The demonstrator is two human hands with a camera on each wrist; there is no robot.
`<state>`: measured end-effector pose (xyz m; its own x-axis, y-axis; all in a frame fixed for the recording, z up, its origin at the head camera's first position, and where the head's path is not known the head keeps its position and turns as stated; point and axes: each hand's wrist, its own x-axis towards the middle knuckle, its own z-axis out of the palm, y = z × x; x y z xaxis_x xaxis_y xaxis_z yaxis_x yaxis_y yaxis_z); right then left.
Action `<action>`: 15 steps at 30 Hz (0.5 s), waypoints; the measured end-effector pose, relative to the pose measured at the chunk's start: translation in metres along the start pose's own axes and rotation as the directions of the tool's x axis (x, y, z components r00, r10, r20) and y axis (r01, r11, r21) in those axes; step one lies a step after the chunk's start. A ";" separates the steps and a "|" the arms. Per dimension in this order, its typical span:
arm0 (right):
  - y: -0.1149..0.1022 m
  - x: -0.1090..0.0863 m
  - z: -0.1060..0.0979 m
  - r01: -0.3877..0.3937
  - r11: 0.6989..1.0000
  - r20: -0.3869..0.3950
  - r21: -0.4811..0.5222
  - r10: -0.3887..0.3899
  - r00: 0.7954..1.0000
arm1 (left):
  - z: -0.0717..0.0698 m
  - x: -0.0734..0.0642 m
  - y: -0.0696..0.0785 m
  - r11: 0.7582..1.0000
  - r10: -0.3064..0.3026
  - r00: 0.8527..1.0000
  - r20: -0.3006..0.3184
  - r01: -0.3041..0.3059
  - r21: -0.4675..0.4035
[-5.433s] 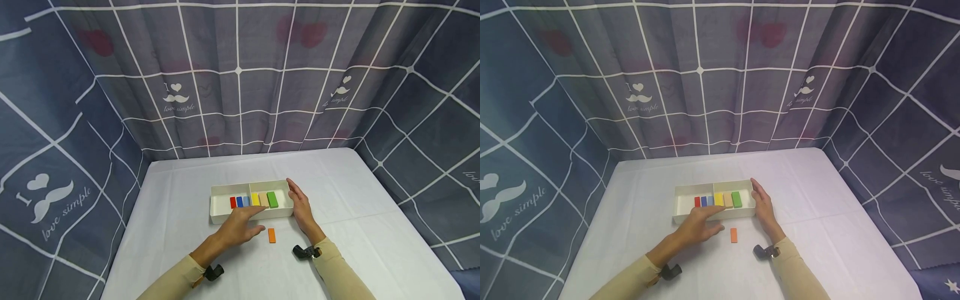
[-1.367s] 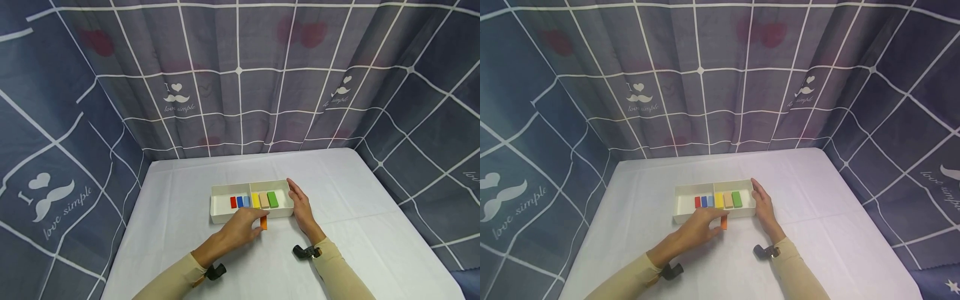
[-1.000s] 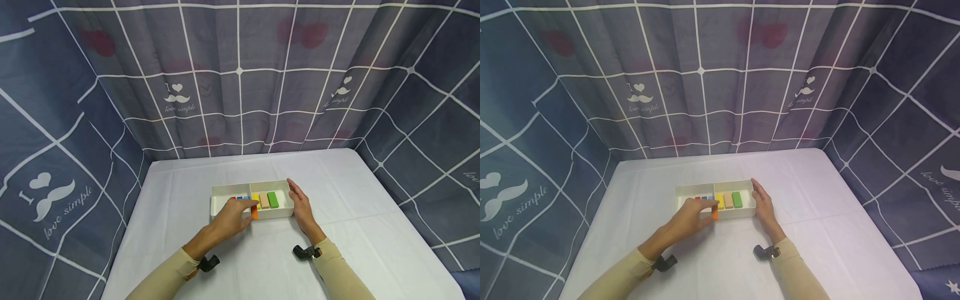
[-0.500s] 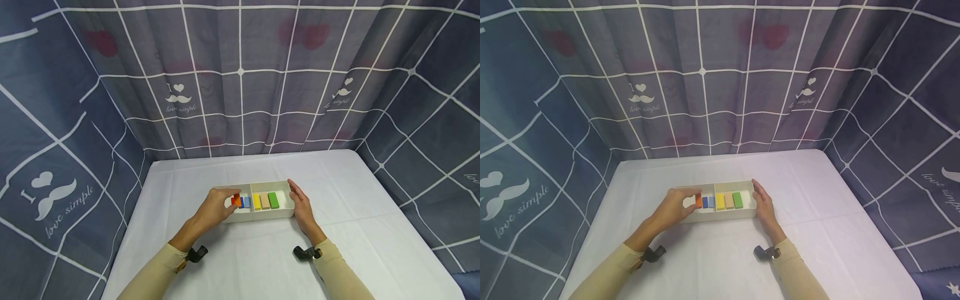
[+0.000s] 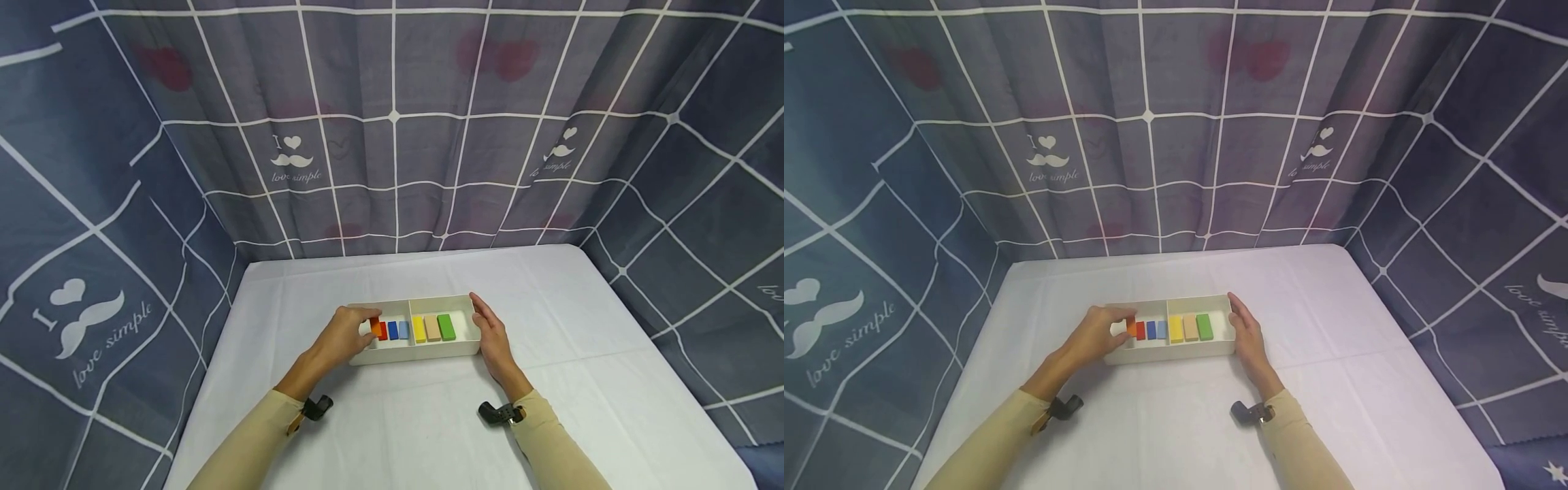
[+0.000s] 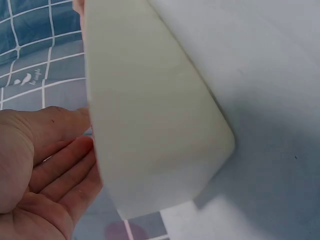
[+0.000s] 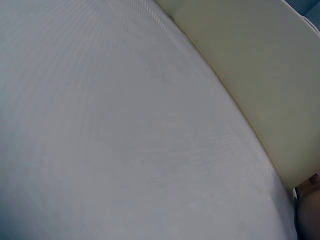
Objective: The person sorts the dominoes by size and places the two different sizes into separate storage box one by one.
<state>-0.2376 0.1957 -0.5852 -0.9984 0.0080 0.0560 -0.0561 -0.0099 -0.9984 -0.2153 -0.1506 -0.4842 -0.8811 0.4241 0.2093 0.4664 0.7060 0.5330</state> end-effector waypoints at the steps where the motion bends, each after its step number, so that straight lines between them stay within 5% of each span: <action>1: 0.000 0.000 0.000 0.000 1.000 0.002 0.001 0.000 1.000 | 0.001 0.001 -0.002 1.000 -0.007 1.000 0.012 0.007 0.007; 15: 0.000 0.001 0.000 -0.005 1.000 -0.002 -0.008 0.005 1.000 | 0.006 0.012 -0.013 0.998 -0.036 0.994 0.104 0.032 0.048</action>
<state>-0.2381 0.1957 -0.5848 -0.9987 0.0096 0.0507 -0.0507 -0.0020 -0.9987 -0.2319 -0.1510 -0.4938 -0.8847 0.4545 0.1036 0.4415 0.7454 0.4994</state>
